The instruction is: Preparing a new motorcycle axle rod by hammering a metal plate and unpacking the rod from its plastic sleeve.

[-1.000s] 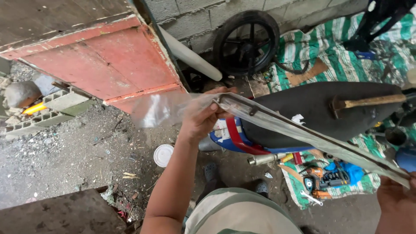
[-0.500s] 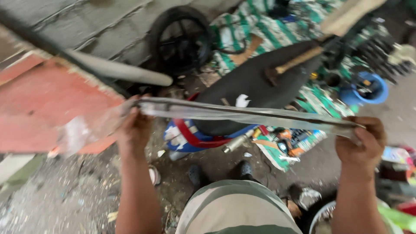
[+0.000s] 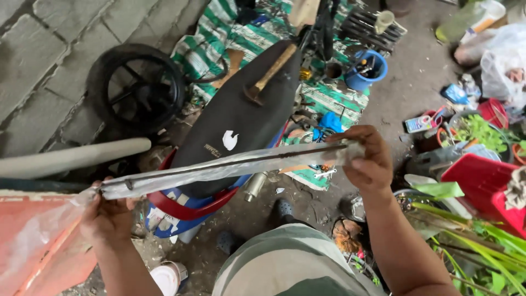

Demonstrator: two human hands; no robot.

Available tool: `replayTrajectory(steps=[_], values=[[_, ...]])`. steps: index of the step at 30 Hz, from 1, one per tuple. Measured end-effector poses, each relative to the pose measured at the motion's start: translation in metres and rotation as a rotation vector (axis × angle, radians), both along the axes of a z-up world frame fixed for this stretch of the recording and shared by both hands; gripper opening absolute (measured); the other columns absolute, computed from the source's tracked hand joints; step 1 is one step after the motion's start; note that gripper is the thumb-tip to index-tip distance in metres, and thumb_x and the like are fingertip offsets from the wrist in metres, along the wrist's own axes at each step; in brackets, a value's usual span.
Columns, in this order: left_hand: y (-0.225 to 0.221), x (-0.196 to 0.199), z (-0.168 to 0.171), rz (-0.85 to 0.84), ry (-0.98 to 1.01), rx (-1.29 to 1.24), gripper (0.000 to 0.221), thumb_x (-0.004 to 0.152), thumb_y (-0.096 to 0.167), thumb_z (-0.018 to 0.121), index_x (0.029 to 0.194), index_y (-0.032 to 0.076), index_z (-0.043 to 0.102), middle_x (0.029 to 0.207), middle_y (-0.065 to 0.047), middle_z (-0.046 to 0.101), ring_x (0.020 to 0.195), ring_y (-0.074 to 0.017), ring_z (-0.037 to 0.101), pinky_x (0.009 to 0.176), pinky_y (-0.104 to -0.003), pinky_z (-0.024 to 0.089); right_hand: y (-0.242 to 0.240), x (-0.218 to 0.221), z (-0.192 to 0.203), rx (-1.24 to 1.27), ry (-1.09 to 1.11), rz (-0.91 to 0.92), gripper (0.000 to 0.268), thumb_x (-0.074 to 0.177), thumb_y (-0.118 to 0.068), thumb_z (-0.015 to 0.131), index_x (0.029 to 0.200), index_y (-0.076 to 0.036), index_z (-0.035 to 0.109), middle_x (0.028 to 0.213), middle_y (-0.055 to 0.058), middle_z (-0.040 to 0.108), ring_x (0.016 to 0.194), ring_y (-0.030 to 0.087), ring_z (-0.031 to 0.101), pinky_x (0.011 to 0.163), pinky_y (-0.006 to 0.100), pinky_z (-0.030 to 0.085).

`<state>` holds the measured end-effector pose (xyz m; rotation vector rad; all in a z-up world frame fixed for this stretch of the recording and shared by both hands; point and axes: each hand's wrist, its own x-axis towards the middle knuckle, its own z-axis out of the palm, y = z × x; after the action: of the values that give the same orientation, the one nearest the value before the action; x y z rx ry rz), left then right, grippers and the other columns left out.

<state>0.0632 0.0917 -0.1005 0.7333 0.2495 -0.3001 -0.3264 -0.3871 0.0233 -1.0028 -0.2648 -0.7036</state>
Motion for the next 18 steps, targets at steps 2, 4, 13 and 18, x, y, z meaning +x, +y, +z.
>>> replayTrajectory(steps=[2, 4, 13, 18], values=[[-0.004, -0.002, 0.000, -0.017, 0.005, -0.020, 0.029, 0.100, 0.011, 0.066, 0.127, 0.004, 0.077, 0.132, -0.015, 0.081, 0.121, -0.0275, 0.082, 0.095, -0.038, 0.072, 0.011, -0.004, 0.011, -0.089, 0.066, -0.041, 0.047, 0.107, -0.003, 0.066, 0.151, 0.006, 0.052, 0.150, 0.035, 0.066, 0.041, 0.003, 0.036, 0.049, 0.026, 0.042], [-0.006, -0.003, -0.001, -0.042, 0.000, -0.020, 0.028, 0.100, 0.012, 0.067, 0.125, 0.007, 0.079, 0.130, -0.014, 0.082, 0.111, -0.0282, 0.081, 0.075, -0.040, 0.065, 0.013, -0.008, 0.007, -0.059, 0.060, -0.060, 0.049, 0.103, -0.003, 0.068, 0.148, 0.007, 0.052, 0.147, 0.037, 0.067, 0.082, 0.025, 0.057, 0.076, 0.041, 0.056], [0.000, 0.001, -0.009, 0.044, 0.022, -0.004, 0.026, 0.098, 0.007, 0.068, 0.122, 0.003, 0.078, 0.122, -0.002, 0.082, 0.136, -0.0240, 0.079, 0.108, -0.034, 0.071, 0.024, -0.021, -0.001, -0.069, 0.059, -0.058, 0.049, 0.104, -0.004, 0.071, 0.147, 0.009, 0.052, 0.143, 0.042, 0.066, 0.126, 0.050, 0.075, 0.107, 0.058, 0.068], [0.002, -0.002, -0.007, 0.080, 0.037, 0.004, 0.026, 0.097, 0.006, 0.068, 0.120, 0.002, 0.078, 0.120, -0.003, 0.083, 0.135, -0.0254, 0.080, 0.107, -0.034, 0.073, 0.024, -0.022, -0.006, -0.039, 0.029, -0.027, 0.048, 0.105, -0.003, 0.071, 0.147, 0.010, 0.052, 0.145, 0.043, 0.064, 0.136, 0.051, 0.070, 0.110, 0.062, 0.067]])
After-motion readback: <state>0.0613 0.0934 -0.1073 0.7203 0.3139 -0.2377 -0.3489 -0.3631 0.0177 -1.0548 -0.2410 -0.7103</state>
